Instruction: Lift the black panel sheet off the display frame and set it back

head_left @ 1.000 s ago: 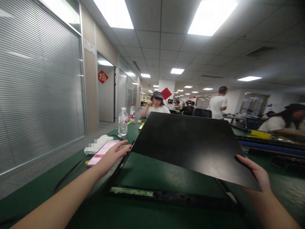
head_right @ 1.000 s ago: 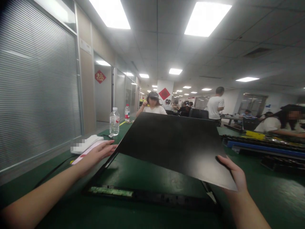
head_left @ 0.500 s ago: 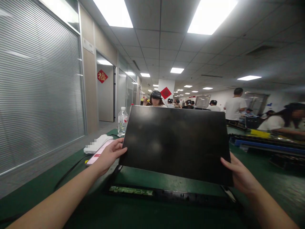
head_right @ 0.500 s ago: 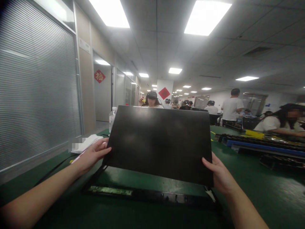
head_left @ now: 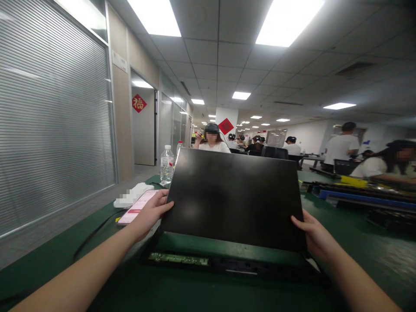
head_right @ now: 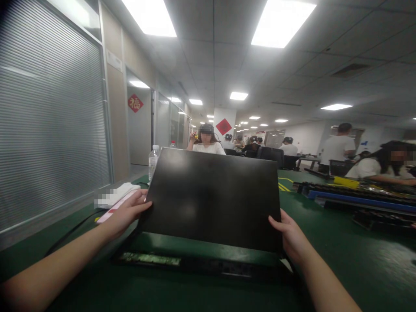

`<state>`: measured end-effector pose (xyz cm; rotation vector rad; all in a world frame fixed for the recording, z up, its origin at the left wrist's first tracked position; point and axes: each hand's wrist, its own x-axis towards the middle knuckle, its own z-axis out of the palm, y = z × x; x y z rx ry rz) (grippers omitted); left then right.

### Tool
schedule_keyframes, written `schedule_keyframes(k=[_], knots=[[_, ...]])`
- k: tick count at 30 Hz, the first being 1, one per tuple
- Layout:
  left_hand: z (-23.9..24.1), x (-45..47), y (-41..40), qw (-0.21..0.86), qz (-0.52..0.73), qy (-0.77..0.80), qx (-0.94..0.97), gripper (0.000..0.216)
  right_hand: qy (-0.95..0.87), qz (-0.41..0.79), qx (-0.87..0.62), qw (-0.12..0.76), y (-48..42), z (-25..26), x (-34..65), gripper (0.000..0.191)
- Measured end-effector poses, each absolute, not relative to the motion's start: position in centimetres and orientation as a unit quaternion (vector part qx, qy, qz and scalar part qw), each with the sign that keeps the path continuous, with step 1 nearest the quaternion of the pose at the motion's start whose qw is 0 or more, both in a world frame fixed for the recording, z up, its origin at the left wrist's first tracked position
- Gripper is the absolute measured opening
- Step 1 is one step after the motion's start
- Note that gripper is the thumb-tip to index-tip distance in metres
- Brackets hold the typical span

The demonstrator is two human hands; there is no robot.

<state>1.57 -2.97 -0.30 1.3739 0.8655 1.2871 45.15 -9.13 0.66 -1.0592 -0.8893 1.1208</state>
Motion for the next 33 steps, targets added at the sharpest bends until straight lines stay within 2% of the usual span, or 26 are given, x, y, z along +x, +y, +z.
schedule_keyframes(k=[6, 18, 33], knots=[[-0.9, 1.8, -3.1, 0.554, 0.502, 0.358, 0.559, 0.033, -0.332, 0.516, -0.502, 0.61, -8.8, 0.5, 44.8, 0.059], [-0.4, 2.0, -3.9, 0.568, 0.435, 0.396, 0.576, 0.06, -0.307, 0.471, -0.614, 0.554, -8.4, -0.3, 45.2, 0.034], [-1.1, 1.8, -3.4, 0.562, 0.411, 0.385, 0.606, 0.057, -0.322, 0.463, -0.629, 0.535, -8.7, -0.1, 44.9, 0.024]])
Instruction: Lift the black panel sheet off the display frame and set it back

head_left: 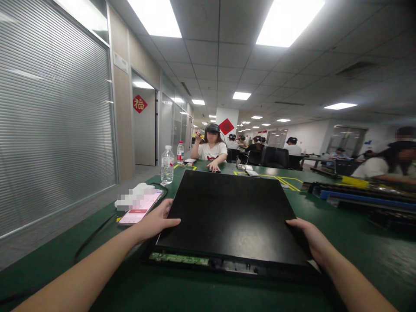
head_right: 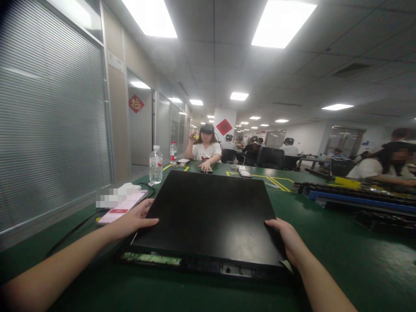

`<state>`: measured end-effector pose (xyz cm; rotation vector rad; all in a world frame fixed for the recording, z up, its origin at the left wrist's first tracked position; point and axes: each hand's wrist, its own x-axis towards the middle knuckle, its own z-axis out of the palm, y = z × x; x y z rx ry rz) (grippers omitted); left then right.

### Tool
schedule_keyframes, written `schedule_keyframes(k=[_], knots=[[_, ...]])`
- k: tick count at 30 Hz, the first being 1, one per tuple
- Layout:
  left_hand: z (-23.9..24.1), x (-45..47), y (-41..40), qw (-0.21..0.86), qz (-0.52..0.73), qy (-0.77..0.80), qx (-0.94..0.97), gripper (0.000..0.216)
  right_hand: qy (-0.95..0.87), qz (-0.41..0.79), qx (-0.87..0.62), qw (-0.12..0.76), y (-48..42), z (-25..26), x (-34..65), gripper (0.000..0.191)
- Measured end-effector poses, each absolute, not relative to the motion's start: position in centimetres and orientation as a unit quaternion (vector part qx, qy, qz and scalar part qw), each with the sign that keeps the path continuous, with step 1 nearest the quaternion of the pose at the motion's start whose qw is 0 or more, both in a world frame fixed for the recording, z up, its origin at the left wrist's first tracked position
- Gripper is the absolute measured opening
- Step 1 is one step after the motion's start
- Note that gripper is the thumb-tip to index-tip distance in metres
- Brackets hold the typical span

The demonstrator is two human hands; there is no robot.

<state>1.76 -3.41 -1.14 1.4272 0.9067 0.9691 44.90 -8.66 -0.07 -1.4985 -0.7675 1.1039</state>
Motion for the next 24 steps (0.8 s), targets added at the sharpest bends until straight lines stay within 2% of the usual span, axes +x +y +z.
schedule_keyframes(k=[8, 24], knots=[[-1.06, 1.77, -3.38, 0.544, 0.426, 0.387, 0.611, 0.052, -0.334, 0.467, -0.629, 0.524, -8.47, -0.39, 45.21, 0.019], [-0.56, 1.75, -3.65, 0.523, 0.41, 0.411, 0.624, 0.05, -0.35, 0.457, -0.639, 0.511, -8.29, -0.4, 45.46, 0.024]])
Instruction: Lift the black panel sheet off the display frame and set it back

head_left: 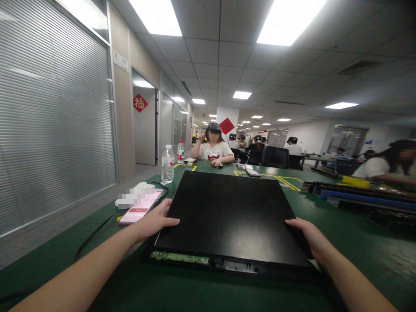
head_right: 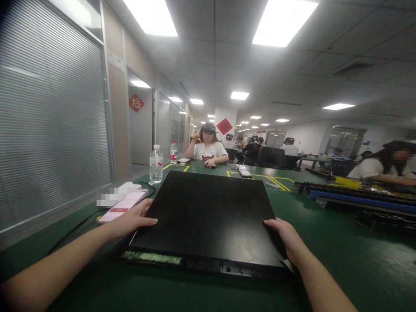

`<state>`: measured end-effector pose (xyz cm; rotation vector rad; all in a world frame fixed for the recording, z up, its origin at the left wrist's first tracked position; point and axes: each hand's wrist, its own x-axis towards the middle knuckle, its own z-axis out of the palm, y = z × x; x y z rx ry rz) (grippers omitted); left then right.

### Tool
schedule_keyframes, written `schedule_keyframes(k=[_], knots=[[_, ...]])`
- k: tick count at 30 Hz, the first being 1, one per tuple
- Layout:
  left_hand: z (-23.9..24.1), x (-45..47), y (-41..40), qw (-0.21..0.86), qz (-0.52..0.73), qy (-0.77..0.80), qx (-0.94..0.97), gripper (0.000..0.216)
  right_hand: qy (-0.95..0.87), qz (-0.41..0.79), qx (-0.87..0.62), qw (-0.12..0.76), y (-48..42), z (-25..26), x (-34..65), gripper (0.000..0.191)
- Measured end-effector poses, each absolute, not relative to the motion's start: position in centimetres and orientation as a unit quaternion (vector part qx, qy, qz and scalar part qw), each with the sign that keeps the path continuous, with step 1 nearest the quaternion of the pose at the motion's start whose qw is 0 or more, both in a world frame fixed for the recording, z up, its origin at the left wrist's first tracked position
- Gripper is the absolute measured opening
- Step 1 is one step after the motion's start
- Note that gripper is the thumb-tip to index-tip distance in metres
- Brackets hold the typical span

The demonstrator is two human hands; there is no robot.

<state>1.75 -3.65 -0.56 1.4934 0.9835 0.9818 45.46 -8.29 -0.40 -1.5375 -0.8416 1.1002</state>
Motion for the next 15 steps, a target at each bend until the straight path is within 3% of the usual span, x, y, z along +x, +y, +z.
schedule_keyframes(k=[15], knots=[[-0.84, 1.61, -3.31, 0.533, 0.407, 0.404, 0.622, 0.05, -0.36, 0.444, -0.637, 0.517, -8.17, -0.85, 45.85, 0.022]])
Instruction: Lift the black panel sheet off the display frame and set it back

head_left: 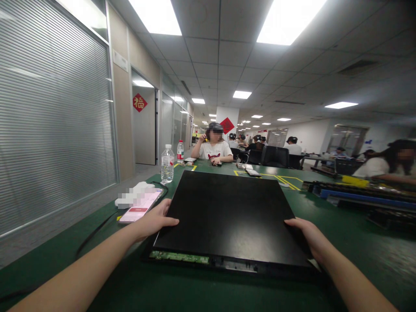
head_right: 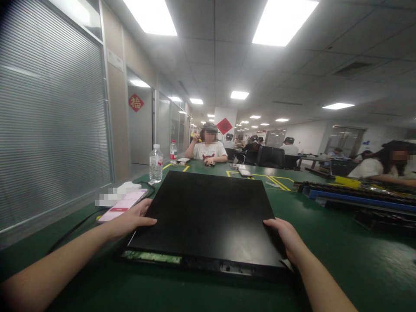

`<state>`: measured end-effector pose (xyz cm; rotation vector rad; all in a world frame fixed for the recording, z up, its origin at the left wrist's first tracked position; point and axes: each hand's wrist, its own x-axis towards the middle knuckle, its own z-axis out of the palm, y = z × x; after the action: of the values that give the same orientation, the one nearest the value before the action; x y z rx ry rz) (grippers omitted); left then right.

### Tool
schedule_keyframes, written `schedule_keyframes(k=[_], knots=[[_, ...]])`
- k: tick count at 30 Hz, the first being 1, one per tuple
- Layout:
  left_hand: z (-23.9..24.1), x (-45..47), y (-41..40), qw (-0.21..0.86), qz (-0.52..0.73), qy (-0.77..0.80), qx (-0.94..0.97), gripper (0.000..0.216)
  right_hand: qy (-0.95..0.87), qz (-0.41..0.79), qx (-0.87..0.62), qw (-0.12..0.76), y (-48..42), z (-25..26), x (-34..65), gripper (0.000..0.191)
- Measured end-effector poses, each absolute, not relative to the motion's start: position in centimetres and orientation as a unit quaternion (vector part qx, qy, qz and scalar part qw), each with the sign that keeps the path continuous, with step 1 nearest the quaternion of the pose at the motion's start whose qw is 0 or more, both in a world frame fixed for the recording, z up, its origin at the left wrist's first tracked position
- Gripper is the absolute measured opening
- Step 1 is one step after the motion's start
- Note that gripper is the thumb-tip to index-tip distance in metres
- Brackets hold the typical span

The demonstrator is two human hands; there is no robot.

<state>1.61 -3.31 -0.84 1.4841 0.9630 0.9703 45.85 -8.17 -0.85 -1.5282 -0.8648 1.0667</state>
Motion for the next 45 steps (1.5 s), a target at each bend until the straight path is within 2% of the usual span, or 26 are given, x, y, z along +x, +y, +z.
schedule_keyframes(k=[4, 10, 15, 25, 34, 45], knots=[[-0.84, 1.57, -3.29, 0.531, 0.409, 0.404, 0.623, 0.052, -0.368, 0.435, -0.644, 0.511, -8.17, -0.73, 45.73, 0.023], [-0.9, 1.5, -3.4, 0.538, 0.401, 0.4, 0.624, 0.051, -0.376, 0.47, -0.609, 0.516, -8.46, -0.2, 45.28, 0.041], [-1.1, 1.4, -3.25, 0.544, 0.404, 0.393, 0.622, 0.049, -0.372, 0.482, -0.601, 0.518, -8.46, -0.33, 45.39, 0.046], [-1.23, 1.42, -3.19, 0.537, 0.397, 0.397, 0.629, 0.047, -0.374, 0.49, -0.595, 0.516, -8.51, -0.28, 45.27, 0.046], [-1.31, 1.32, -3.1, 0.539, 0.397, 0.393, 0.631, 0.047, -0.377, 0.482, -0.605, 0.51, -8.53, -0.33, 45.12, 0.038], [-1.19, 1.44, -3.3, 0.535, 0.403, 0.406, 0.622, 0.051, -0.376, 0.492, -0.596, 0.511, -8.38, -0.58, 45.39, 0.046]])
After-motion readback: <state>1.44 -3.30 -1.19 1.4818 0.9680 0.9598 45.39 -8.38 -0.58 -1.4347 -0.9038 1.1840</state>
